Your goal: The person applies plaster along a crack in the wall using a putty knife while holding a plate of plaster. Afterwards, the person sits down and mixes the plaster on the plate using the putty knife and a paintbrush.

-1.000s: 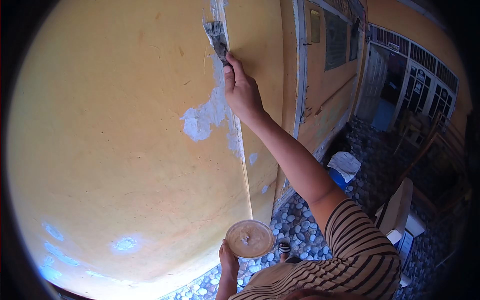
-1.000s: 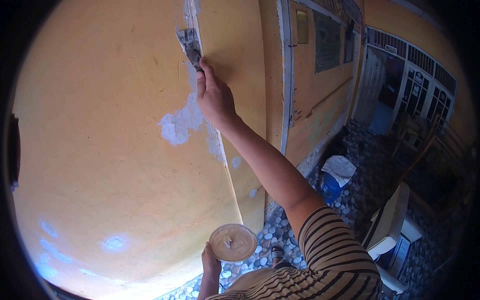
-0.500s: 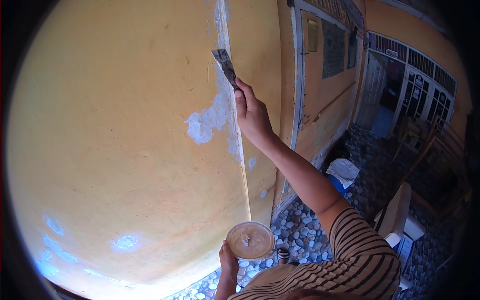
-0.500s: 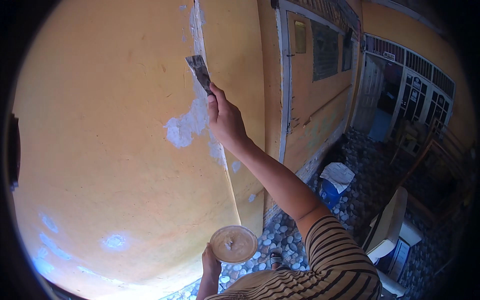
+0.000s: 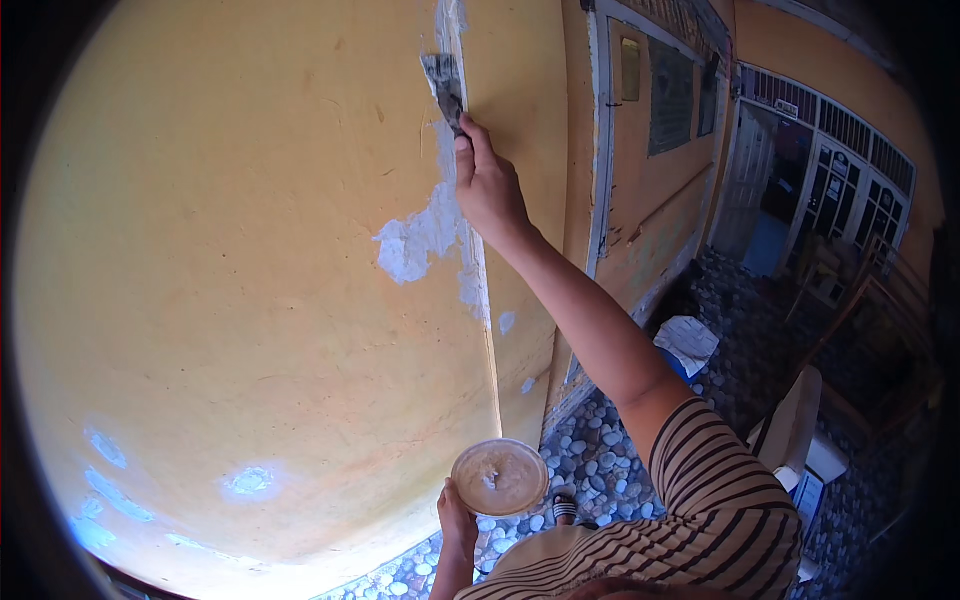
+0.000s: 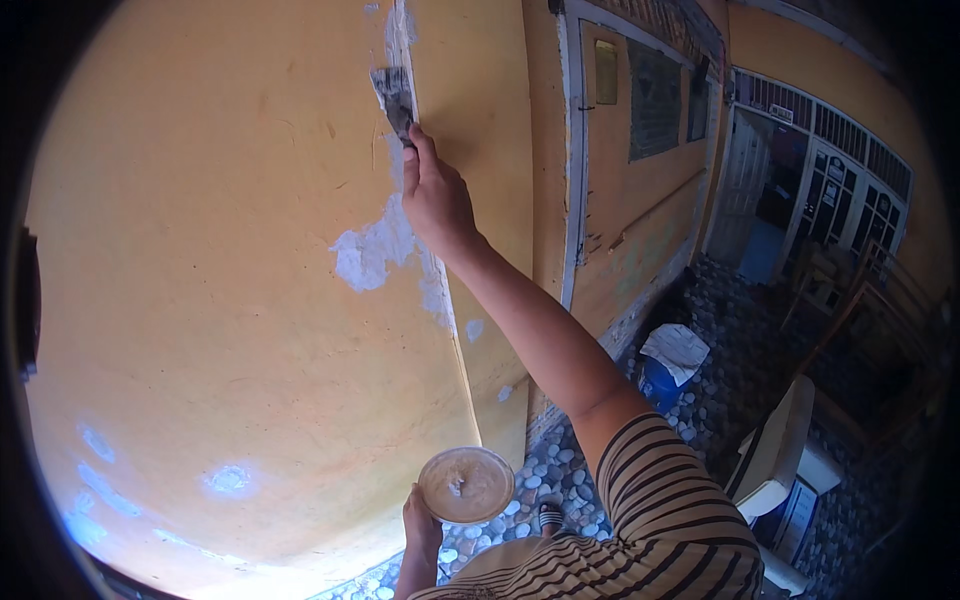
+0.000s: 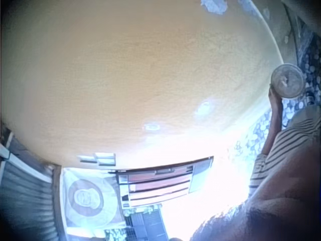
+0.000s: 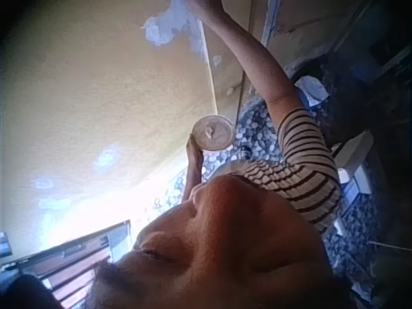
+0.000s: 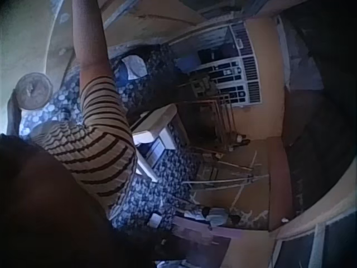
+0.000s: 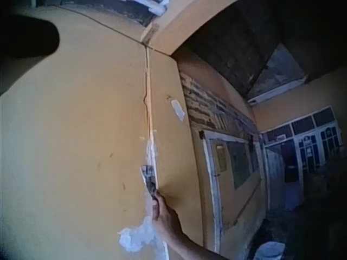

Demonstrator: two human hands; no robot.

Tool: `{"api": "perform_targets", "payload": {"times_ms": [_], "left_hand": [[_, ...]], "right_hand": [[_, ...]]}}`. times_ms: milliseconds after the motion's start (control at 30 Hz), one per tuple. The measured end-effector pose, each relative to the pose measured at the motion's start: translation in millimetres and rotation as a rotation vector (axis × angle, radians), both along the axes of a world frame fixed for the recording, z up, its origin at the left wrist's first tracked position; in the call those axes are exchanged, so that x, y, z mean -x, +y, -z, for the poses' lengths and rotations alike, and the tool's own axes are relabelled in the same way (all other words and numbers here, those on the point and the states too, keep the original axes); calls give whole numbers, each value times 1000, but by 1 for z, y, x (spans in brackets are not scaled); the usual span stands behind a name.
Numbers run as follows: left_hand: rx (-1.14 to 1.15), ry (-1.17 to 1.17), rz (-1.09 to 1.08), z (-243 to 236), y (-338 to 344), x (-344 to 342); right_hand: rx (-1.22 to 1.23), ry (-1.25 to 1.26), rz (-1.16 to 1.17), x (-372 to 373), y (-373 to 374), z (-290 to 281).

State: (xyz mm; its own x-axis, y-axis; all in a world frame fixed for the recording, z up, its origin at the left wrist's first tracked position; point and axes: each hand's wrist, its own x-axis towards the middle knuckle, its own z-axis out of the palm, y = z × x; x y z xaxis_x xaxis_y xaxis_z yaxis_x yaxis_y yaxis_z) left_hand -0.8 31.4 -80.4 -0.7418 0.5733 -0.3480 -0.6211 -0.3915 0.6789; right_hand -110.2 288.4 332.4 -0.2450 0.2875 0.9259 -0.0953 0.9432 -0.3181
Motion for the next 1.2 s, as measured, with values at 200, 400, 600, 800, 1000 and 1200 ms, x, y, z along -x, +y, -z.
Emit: {"api": "perform_targets", "payload": {"times_ms": [200,400,600,800,1000,1200], "left_hand": [[14,28,2,-1,-4,4],[36,37,15,2,-4,7],[26,24,31,-4,0,6],[15,-2,9,-3,-3,4],[-3,12,-21,-4,-11,9],[23,34,-27,-4,-12,13]], "right_hand": [[95,-114,-6,-20,-11,63],[98,-81,-76,-44,-19,43],[145,-62,-76,-22,-21,-30],[85,-35,-42,-9,-10,41],[218,-157,-118,-52,-25,66],[27,3,-84,-52,-25,-36]]}}
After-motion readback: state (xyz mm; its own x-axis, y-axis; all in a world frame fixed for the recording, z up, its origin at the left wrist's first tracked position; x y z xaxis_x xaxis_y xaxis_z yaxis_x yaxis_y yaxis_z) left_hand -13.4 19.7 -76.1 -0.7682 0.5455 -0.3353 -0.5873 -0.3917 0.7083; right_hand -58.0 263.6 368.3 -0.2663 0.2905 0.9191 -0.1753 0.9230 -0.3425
